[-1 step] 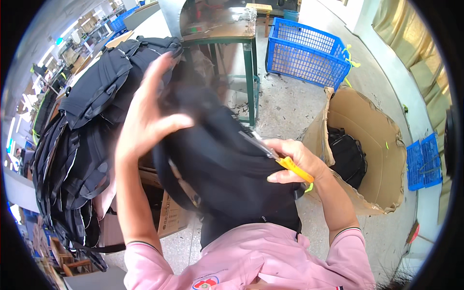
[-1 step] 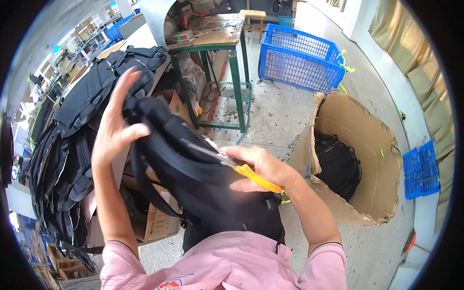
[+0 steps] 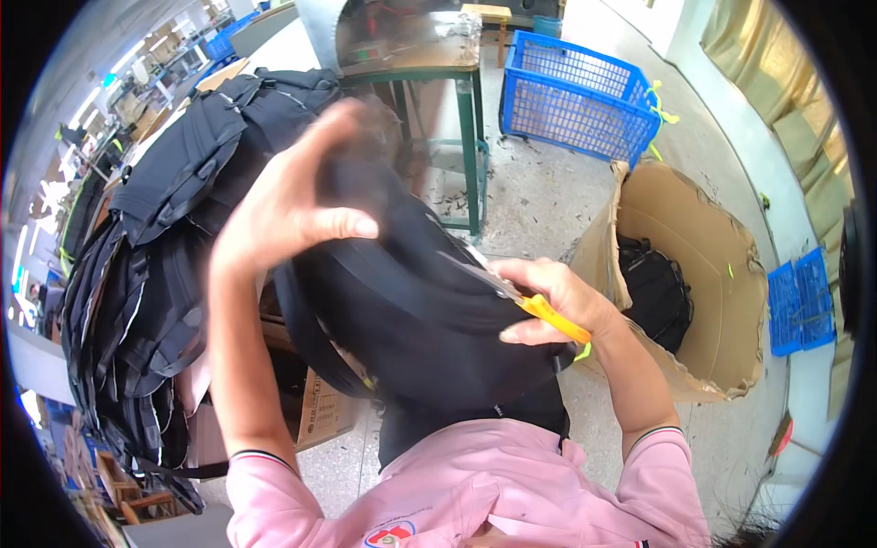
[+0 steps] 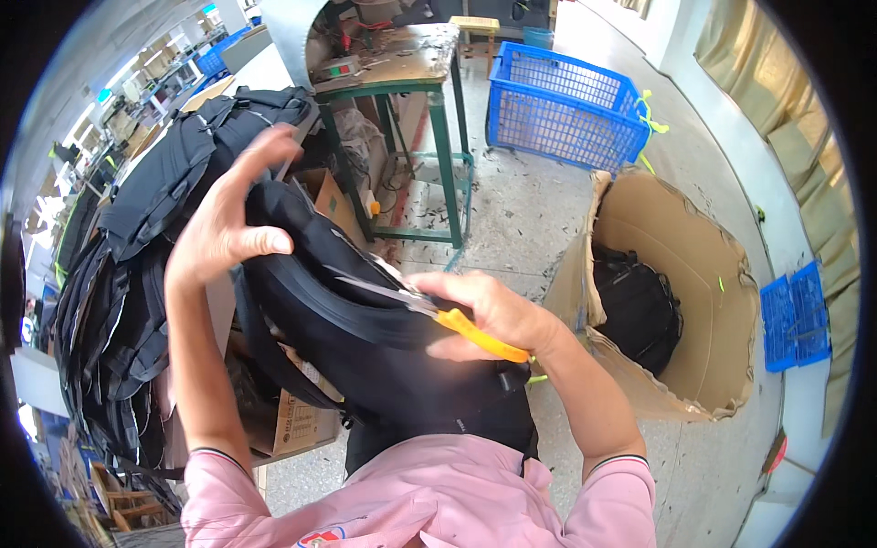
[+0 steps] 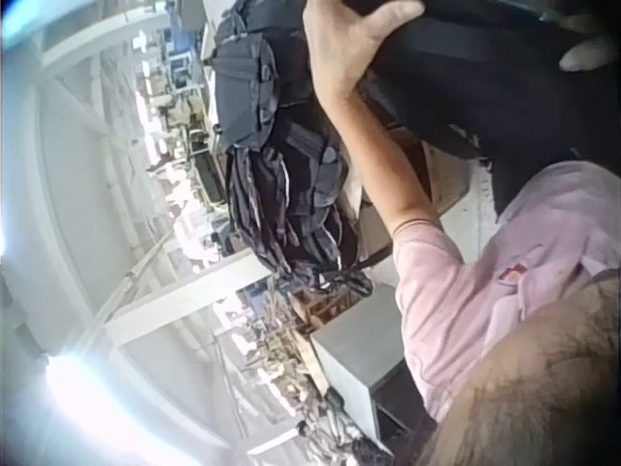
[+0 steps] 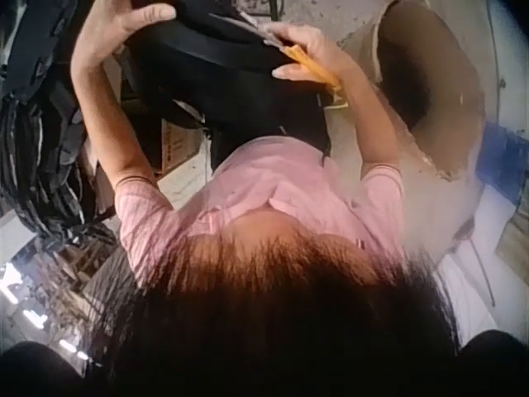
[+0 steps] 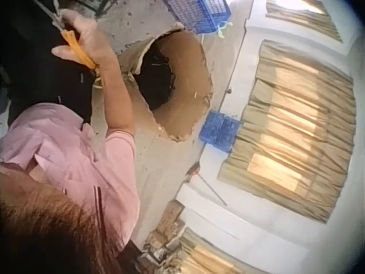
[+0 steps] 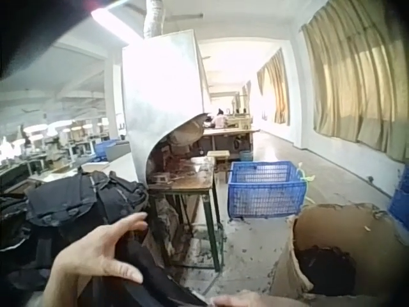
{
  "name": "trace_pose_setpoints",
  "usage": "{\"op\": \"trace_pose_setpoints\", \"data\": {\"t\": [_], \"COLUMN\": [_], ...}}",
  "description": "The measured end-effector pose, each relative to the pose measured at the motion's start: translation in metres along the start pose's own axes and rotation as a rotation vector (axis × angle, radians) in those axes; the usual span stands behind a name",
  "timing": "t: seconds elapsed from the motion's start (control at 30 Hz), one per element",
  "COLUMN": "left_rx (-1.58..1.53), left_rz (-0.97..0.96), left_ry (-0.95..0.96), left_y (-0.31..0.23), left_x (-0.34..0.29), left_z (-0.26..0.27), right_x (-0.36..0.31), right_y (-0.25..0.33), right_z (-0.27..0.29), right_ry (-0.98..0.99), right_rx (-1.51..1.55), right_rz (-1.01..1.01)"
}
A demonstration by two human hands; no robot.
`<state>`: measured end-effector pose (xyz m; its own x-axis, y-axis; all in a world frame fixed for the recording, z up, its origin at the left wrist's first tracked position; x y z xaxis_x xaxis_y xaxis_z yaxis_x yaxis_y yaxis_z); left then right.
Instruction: Trimming excess fabric or thread from black backpacks using scissors.
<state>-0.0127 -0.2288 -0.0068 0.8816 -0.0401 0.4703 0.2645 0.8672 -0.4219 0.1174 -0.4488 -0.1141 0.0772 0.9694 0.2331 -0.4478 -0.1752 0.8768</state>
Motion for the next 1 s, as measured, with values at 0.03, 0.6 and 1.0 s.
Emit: {"op": "trace_pose_setpoints", "data": {"t": [0.03,0.6,1.0], "left_rx": [-0.094,-0.519,-0.409], "left_rz": [0.147,0.57,0.37], "left_ry": [0.186,-0.296,-0.511], "left_y": [-0.001,0.08,0.095], "left_x": [0.014,-0.063,-0.112], "left_z": [0.001,-0.034,0.003], "right_x": [0.003,-0.143,-0.147], "right_y": [0.008,-0.067,-0.065], "right_z": [0.002,-0.103,-0.008], "right_ry": [-0.024,-0.632,-0.341], "right_rx": [-0.1,-0.395,-0.207], "right_rz": [0.035,-0.263,-0.408]}}
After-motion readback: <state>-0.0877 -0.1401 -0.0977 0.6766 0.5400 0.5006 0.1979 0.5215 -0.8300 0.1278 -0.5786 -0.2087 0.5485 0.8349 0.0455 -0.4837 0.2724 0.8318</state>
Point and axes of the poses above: each hand's wrist, its own x-axis towards the middle knuckle, its own z-axis out of the back of the hand, y = z × x, the point moved 3 cm from there along x, towards the middle knuckle, and after that the axes turned 5 degrees about -z, right-handed, at the moved point
